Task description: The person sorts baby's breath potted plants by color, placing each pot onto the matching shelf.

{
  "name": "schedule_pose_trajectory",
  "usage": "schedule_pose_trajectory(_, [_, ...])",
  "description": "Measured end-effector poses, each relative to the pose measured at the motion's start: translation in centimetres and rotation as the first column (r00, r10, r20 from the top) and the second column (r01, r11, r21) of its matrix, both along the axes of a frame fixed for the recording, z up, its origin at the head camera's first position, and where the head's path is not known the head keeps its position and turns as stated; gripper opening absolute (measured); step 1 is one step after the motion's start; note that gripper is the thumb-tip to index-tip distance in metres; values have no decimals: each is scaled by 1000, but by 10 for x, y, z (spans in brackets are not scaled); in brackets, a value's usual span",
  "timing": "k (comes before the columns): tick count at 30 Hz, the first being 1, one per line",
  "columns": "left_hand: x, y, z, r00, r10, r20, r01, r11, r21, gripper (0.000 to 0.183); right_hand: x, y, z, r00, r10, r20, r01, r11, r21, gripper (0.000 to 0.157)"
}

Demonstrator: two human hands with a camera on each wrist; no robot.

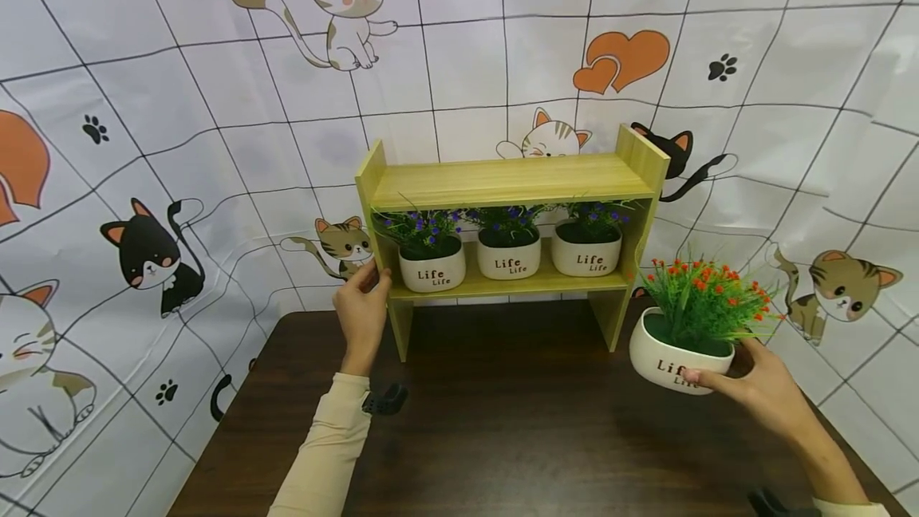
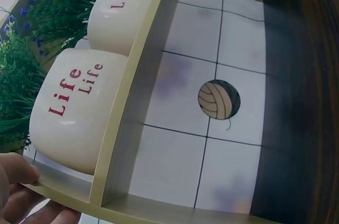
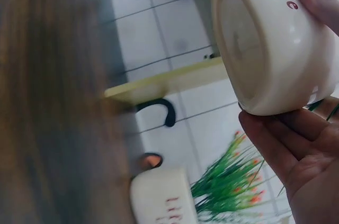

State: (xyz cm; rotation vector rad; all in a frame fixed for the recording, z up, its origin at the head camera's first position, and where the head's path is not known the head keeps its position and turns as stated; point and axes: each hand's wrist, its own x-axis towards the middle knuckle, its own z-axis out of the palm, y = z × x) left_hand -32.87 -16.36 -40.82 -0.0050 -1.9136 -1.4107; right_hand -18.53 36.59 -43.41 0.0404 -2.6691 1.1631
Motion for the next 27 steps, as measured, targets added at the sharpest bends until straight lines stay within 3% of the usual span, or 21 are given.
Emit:
schedule_pose_trajectory(6, [0, -2, -1, 1000, 5, 22, -5, 1000, 14, 28, -6, -10, 23, 995, 3, -102, -4, 1000, -11, 50])
schedule_pose_trajectory(11, [0, -2, -1, 999, -14, 32, 13, 999, 33, 28, -13, -18, 43, 986, 4, -164, -6, 1000, -7, 52])
schedule_pose_trajectory(18, [-1, -3, 0, 999, -13, 34, 12, 999, 37, 28, -19, -31, 70, 986, -13, -165, 22, 998, 53, 56])
schedule_pose_trajectory(27, [-1, -2, -1, 1000, -17, 20, 16, 999, 29, 27, -26, -52, 94, 976, 57, -209, -57, 998, 6, 63])
